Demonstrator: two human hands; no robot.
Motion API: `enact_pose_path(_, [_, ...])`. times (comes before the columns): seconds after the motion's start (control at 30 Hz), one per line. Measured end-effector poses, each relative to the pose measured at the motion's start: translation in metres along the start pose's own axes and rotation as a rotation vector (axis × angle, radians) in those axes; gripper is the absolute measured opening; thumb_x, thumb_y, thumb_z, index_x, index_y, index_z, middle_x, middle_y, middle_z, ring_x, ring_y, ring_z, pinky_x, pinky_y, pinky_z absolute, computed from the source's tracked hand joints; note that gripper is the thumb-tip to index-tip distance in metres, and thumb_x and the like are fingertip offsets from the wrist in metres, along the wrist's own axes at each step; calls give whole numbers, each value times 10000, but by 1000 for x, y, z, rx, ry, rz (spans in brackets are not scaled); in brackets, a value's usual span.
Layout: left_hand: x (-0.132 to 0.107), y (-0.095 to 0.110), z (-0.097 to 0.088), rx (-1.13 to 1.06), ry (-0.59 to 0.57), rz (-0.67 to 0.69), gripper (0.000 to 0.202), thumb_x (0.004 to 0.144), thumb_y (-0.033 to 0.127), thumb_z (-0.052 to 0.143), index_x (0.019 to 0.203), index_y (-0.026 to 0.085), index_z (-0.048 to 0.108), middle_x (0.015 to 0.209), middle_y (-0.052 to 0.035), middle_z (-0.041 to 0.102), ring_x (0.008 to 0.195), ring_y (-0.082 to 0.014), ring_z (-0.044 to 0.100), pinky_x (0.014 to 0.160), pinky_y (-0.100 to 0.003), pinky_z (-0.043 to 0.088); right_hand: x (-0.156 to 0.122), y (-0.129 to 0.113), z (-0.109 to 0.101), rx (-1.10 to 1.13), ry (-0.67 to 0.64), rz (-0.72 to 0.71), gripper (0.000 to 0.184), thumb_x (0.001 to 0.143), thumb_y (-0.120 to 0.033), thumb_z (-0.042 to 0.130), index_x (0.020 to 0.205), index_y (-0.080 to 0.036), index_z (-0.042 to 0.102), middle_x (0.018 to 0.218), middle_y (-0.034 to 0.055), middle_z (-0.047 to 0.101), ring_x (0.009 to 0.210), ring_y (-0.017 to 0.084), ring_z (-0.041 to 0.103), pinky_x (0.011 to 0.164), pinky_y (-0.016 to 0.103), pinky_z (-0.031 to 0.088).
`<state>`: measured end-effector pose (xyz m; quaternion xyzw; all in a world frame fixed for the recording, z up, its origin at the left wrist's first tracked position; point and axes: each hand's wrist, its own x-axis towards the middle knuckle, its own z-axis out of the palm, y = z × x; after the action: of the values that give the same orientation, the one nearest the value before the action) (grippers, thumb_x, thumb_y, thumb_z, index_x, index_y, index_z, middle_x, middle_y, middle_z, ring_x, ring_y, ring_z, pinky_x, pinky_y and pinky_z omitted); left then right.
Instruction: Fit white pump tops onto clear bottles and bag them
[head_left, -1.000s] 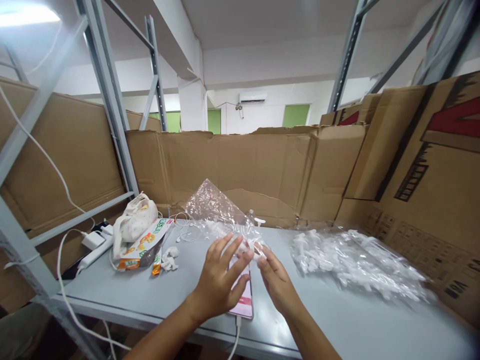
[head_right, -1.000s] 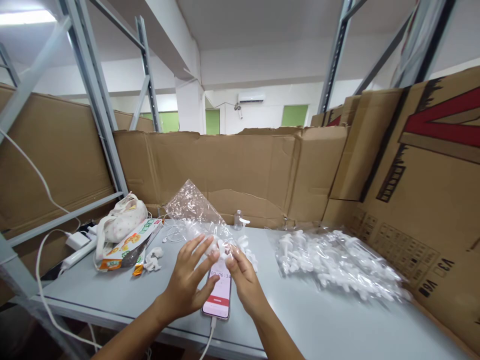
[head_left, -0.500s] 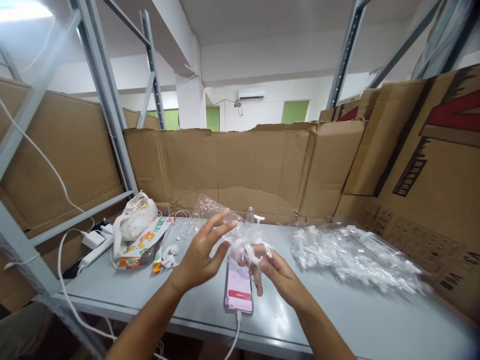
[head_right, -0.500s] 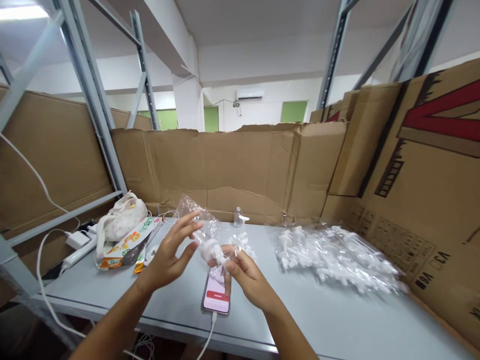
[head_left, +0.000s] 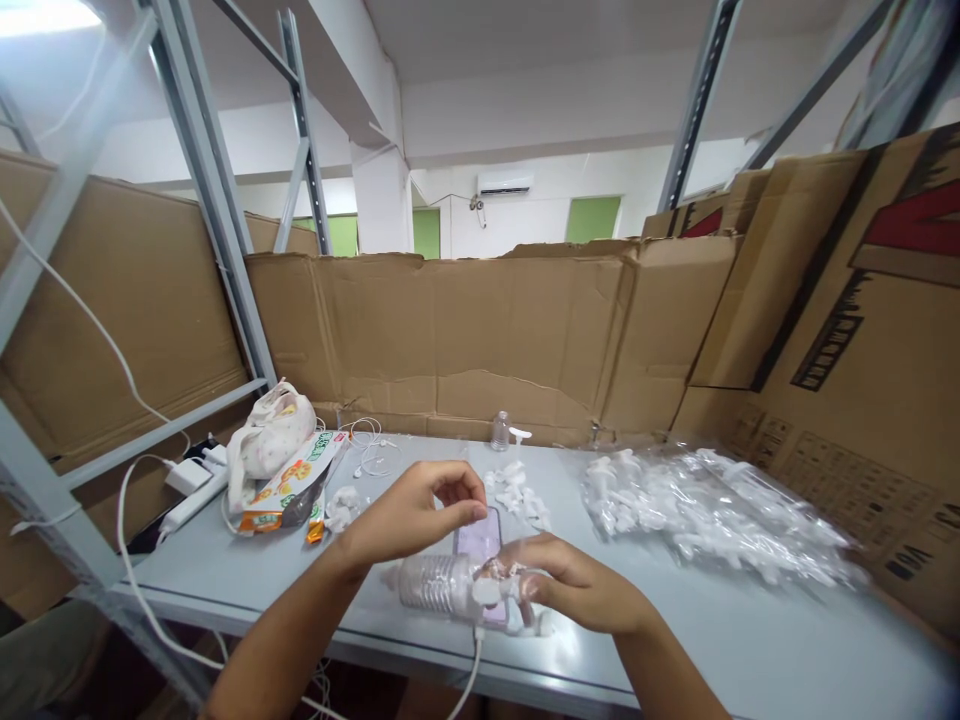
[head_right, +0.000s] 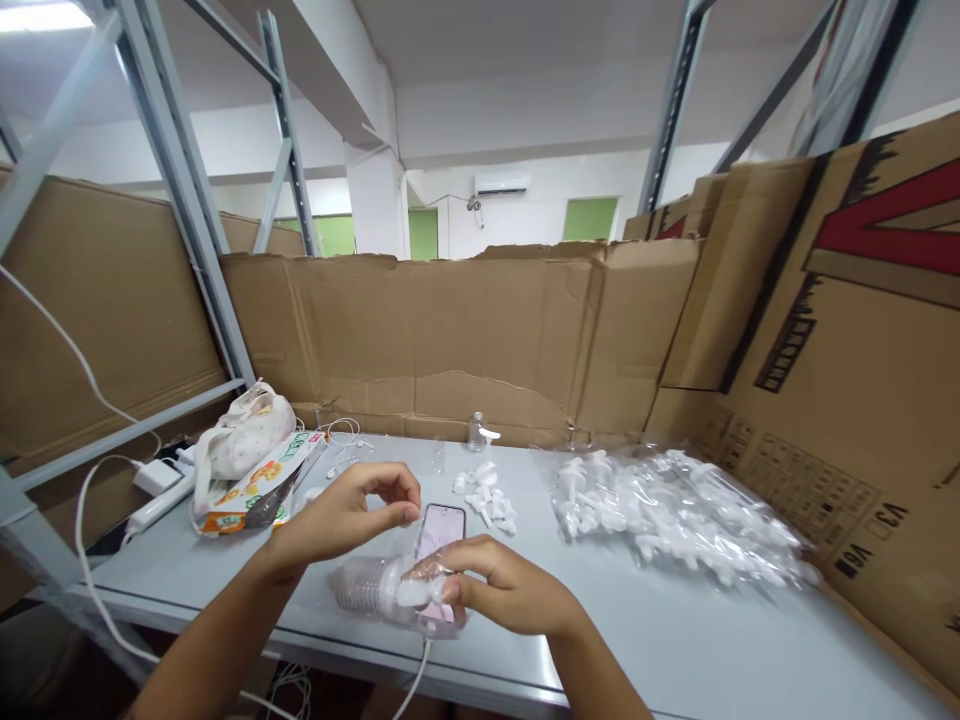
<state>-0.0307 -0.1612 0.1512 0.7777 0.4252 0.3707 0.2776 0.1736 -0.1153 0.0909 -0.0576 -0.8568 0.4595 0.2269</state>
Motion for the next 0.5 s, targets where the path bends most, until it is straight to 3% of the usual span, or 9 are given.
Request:
enact_pose_path(0.13, [-2, 5, 10, -34, 46, -3, 92, 806, 217, 546, 757, 144, 572, 709, 1, 585, 665, -97, 518, 638, -224, 426, 0, -12, -2, -201, -63, -25, 318, 918, -337, 412, 1121, -225, 629, 962, 72, 663, 876, 169, 618, 801, 302, 476])
enact_pose_path(0.33, [-12, 11, 18, 54, 109, 100, 84, 806, 200, 547, 747, 150, 580, 730, -9, 599, 704, -112, 539, 683, -239, 439, -3, -20, -3, -410, 17, -9, 267, 892, -300, 484, 1120, -304, 624, 1167, 43, 591, 1035, 171, 559, 877, 295, 447])
enact_pose_path(0.43, [-17, 14, 20, 108, 145, 173, 83, 815, 200, 546, 754, 152, 577, 731, -9, 596, 699, -107, 537, 670, -231, 433, -5, -19, -2, -447, 97, -53, 263, 883, -261, 503, 1116, -291, 621, 1089, 45, 639, 990, 173, 583, 856, 296, 461])
enact_pose_path(0.5, [-18, 13, 19, 122, 200, 182, 87, 821, 205, 548, 755, 155, 574, 718, -4, 588, 685, -100, 531, 655, -223, 429, -8, -15, -2, -414, 232, -110, 219, 870, -240, 523, 1045, -267, 652, 962, 49, 679, 894, 178, 613, 788, 293, 484])
